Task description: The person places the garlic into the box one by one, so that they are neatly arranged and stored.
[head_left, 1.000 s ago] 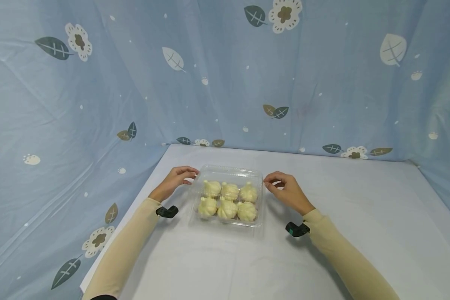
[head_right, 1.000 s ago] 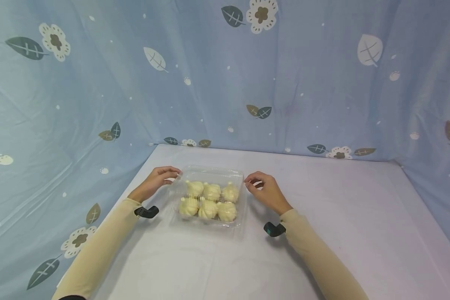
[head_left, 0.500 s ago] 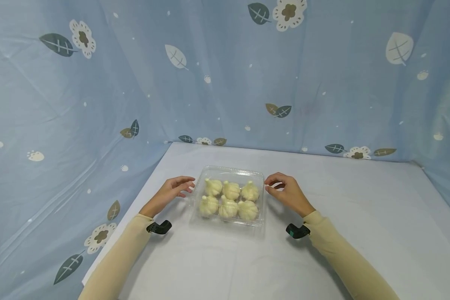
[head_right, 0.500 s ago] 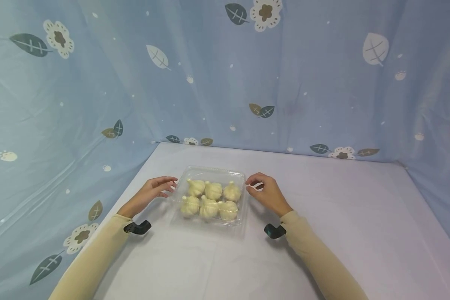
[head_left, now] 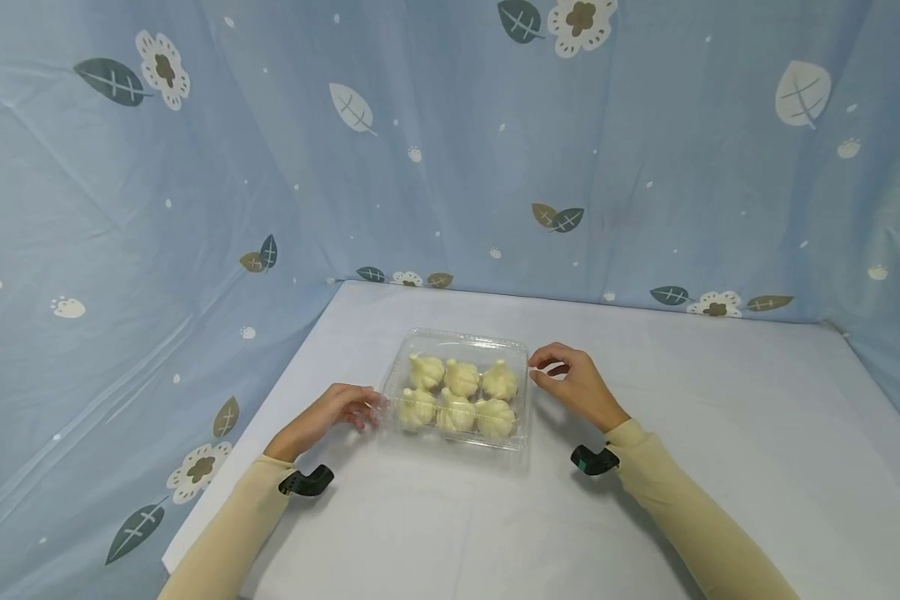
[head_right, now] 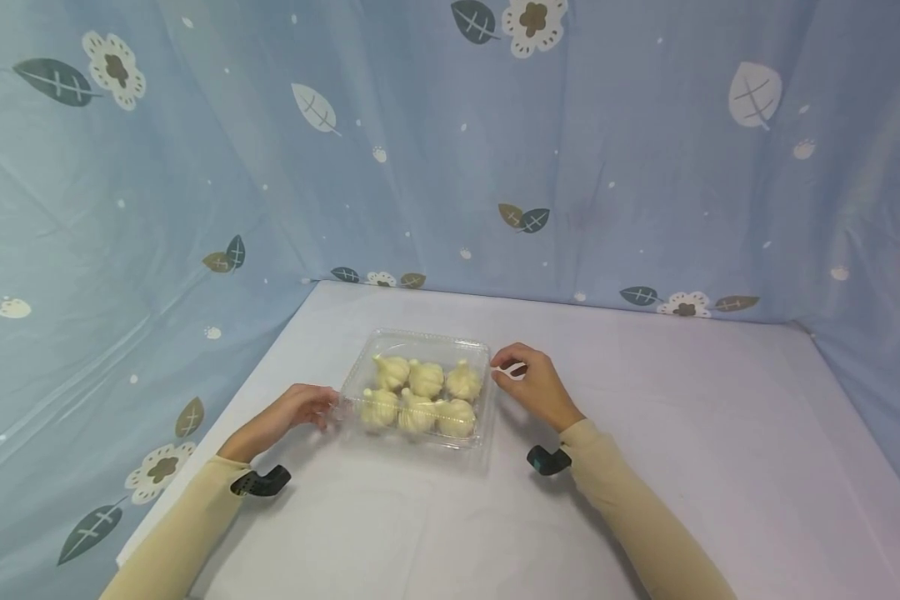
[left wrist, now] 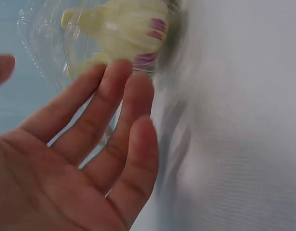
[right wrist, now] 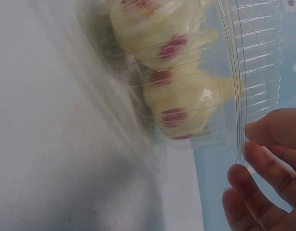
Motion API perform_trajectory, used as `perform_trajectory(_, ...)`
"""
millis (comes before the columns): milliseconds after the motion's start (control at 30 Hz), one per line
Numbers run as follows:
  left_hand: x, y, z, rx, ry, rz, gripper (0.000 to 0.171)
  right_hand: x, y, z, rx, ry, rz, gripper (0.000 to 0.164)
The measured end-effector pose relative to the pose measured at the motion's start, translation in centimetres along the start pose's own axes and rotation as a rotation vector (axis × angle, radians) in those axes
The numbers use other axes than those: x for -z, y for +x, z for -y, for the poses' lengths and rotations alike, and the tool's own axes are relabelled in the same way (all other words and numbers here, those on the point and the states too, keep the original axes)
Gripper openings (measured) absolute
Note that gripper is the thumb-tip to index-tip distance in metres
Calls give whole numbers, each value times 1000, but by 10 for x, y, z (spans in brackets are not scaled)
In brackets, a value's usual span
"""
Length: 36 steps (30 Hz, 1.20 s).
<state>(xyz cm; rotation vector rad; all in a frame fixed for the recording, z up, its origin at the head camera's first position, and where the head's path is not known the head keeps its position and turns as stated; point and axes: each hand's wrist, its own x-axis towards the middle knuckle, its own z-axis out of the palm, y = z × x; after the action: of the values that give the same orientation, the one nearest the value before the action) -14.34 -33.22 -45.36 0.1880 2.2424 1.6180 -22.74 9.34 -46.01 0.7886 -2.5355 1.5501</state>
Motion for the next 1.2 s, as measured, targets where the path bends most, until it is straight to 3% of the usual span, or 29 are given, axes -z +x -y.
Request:
perform_trajectory(200,-3,-5,3,-69,26,95,46,-1,1,1,1,-5,-4,11)
perform_trajectory(467,-12,-5,13,-58,-6,109,39,0,1,1,-6,15,0,11)
perform_trajectory(867,-18,-8,11,-47,-23,80,45,3,-5,12,-50,-15,-17,21)
perform_trajectory(1067,-24,-8,10,-56,-14,68,44,4,-16,18,-122,46,88,19)
perform_trajectory(1200,-25,-8,10,-62,-2,62,43,5,-25,20,-183,100,192,28)
